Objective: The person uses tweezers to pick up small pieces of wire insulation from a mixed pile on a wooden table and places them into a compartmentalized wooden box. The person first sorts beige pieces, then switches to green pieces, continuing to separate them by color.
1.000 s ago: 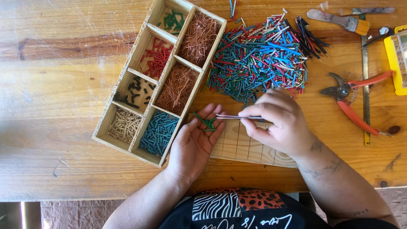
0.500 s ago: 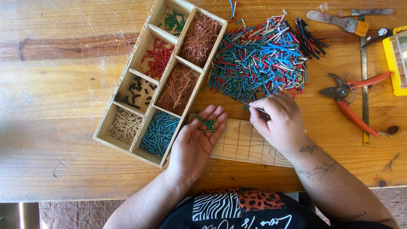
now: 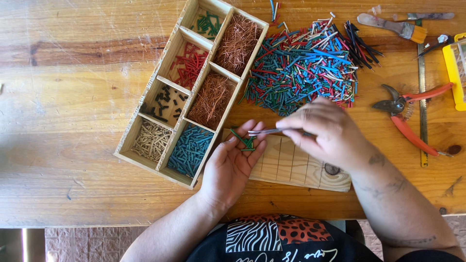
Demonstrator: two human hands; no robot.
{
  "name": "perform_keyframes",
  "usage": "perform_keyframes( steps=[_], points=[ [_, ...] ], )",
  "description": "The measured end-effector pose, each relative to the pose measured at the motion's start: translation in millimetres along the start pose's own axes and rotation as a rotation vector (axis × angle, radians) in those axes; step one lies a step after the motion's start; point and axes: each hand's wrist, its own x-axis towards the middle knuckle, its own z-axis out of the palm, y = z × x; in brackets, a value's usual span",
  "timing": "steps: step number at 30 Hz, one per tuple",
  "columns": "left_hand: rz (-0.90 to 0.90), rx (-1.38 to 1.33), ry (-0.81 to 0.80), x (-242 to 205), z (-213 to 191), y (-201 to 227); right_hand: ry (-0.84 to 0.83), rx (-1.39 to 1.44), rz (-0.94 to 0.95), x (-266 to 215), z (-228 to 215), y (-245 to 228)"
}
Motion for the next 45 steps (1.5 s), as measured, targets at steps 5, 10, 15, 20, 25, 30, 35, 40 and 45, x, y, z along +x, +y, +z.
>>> perform_keyframes(
  steps=[5, 10, 15, 20, 25, 30, 35, 40, 45],
  points=[
    [-0.014, 0.013, -0.022, -2, 3, -4, -0.046, -0.151, -0.066, 38, -6, 32],
    [-0.016, -0.008, -0.014, -3, 3, -2, -0.036, -0.421, -0.179, 58, 11, 78],
    [-0.021, -0.007, -0.035, -3, 2, -4, -0.044, -0.516, -0.245, 64, 18, 78],
    [-0.022, -0.008, -0.022, -4, 3, -3, 0.011, -0.312, -0.142, 37, 4, 53],
    [-0.04, -0.025, 0.009, -3, 4, -3, 0.036, -0.101, 0.041, -4, 2, -3],
    [-0.105, -0.007, -0.002, -6, 6, 1, 0.227, -0.169, 0.174, -54, -3, 16],
    [-0.107, 0.03, -0.007, -4, 5, -4, 0.314, -0.25, 0.205, -65, 0, 58],
    [-0.094, 0.061, -0.005, -3, 3, -6, 0.269, -0.288, 0.15, -54, 7, 61],
    [-0.095, 0.059, -0.008, -4, 3, -6, 0.276, -0.27, 0.143, -54, 6, 57]
  ],
)
